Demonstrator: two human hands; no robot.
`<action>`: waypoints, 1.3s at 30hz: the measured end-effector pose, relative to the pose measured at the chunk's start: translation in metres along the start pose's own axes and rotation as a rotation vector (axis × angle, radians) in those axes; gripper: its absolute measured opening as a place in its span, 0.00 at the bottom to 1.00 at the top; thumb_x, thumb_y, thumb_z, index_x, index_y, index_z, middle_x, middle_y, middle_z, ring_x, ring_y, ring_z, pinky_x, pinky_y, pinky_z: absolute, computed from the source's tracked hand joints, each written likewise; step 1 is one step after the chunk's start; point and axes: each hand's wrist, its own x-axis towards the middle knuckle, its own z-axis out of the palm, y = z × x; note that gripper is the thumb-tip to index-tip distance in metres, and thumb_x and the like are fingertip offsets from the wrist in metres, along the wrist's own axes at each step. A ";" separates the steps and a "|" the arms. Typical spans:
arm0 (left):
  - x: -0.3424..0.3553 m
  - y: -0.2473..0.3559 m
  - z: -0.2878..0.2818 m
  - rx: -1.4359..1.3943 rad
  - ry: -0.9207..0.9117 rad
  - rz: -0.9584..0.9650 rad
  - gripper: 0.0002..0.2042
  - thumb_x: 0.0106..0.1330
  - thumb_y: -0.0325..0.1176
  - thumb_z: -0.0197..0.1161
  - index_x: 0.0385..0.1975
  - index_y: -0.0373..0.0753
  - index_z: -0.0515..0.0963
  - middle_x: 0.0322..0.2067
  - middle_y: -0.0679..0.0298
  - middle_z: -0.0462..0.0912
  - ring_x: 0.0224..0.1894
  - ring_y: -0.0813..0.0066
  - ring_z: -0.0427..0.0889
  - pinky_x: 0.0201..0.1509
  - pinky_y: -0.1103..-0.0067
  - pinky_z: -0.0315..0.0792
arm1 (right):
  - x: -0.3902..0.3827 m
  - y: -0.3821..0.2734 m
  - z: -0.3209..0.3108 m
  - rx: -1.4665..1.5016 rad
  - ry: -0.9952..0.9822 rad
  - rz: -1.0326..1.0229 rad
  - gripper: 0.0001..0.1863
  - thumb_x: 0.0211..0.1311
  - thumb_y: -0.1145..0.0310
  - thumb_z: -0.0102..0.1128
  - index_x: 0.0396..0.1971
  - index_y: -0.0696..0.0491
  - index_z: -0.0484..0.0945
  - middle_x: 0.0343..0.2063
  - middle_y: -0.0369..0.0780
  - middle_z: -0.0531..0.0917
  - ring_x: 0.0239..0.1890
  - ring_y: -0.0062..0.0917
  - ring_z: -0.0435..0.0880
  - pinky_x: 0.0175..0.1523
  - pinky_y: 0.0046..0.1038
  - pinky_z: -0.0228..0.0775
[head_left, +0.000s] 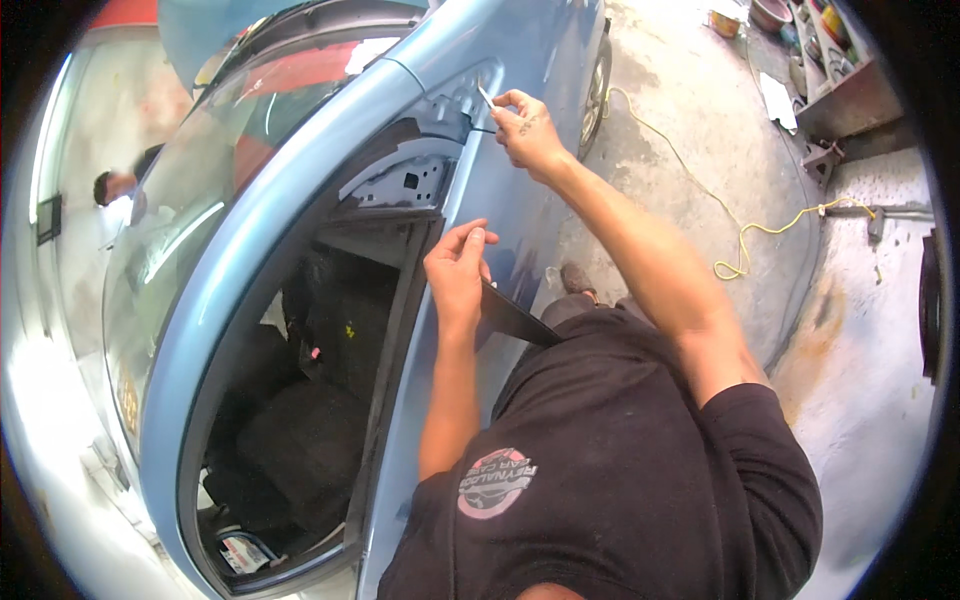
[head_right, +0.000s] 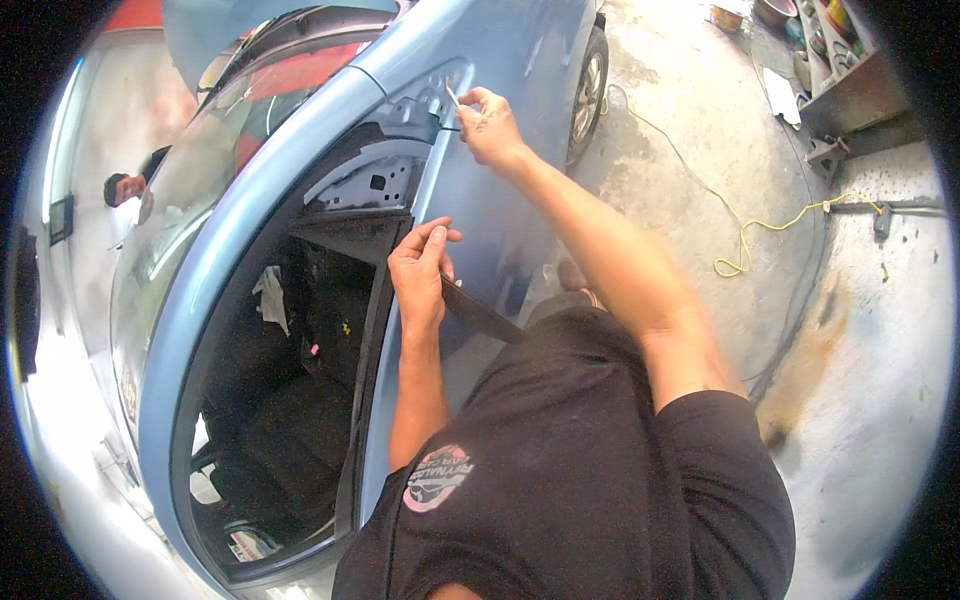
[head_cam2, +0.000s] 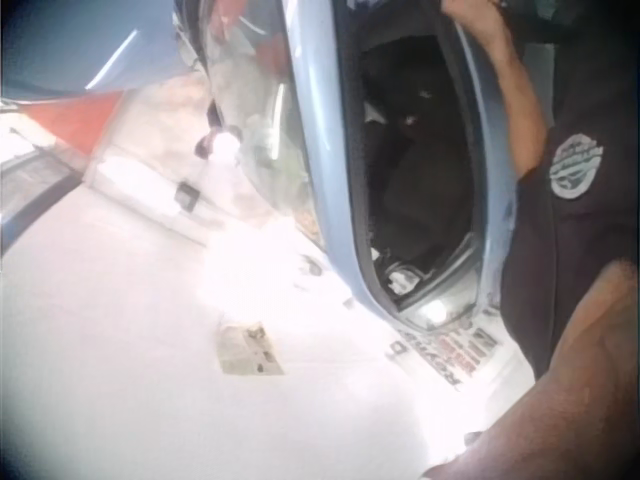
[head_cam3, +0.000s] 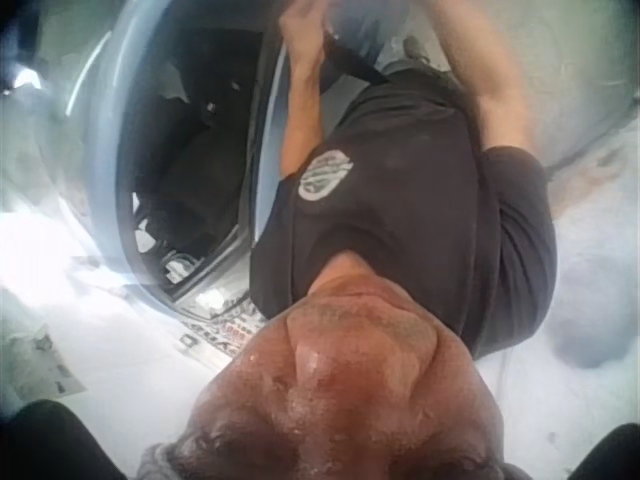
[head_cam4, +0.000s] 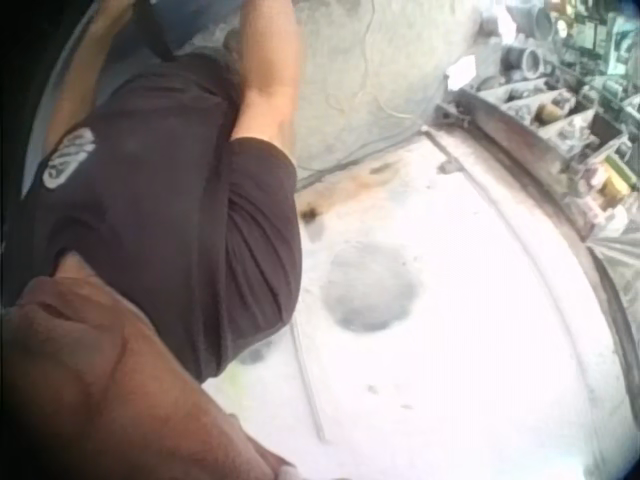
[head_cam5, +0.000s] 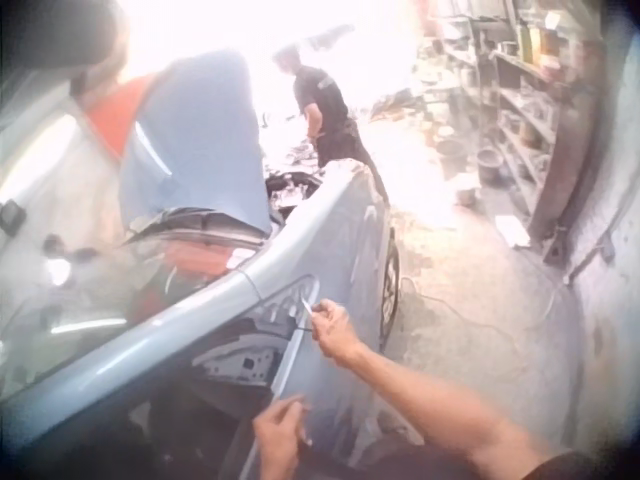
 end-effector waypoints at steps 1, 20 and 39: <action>-0.001 0.000 -0.002 -0.003 0.008 0.005 0.11 0.73 0.29 0.61 0.48 0.29 0.82 0.35 0.59 0.87 0.17 0.88 0.69 0.20 0.88 0.63 | -0.003 0.004 0.009 0.033 0.041 -0.010 0.12 0.72 0.67 0.56 0.49 0.55 0.74 0.17 0.31 0.71 0.11 0.11 0.60 0.14 0.20 0.47; -0.023 -0.005 -0.021 -0.055 0.084 0.046 0.10 0.73 0.28 0.60 0.47 0.28 0.82 0.33 0.61 0.86 0.18 0.88 0.69 0.21 0.88 0.63 | -0.015 0.008 -0.021 0.192 0.048 -0.047 0.14 0.71 0.67 0.58 0.52 0.57 0.77 0.17 0.31 0.75 0.13 0.12 0.67 0.17 0.21 0.53; 0.075 0.020 0.048 0.141 -0.050 0.094 0.13 0.70 0.31 0.63 0.49 0.29 0.82 0.33 0.61 0.88 0.18 0.86 0.70 0.22 0.85 0.66 | -0.010 -0.005 -0.035 -0.223 -0.105 -0.110 0.19 0.69 0.66 0.56 0.56 0.59 0.80 0.17 0.29 0.73 0.14 0.11 0.64 0.17 0.20 0.53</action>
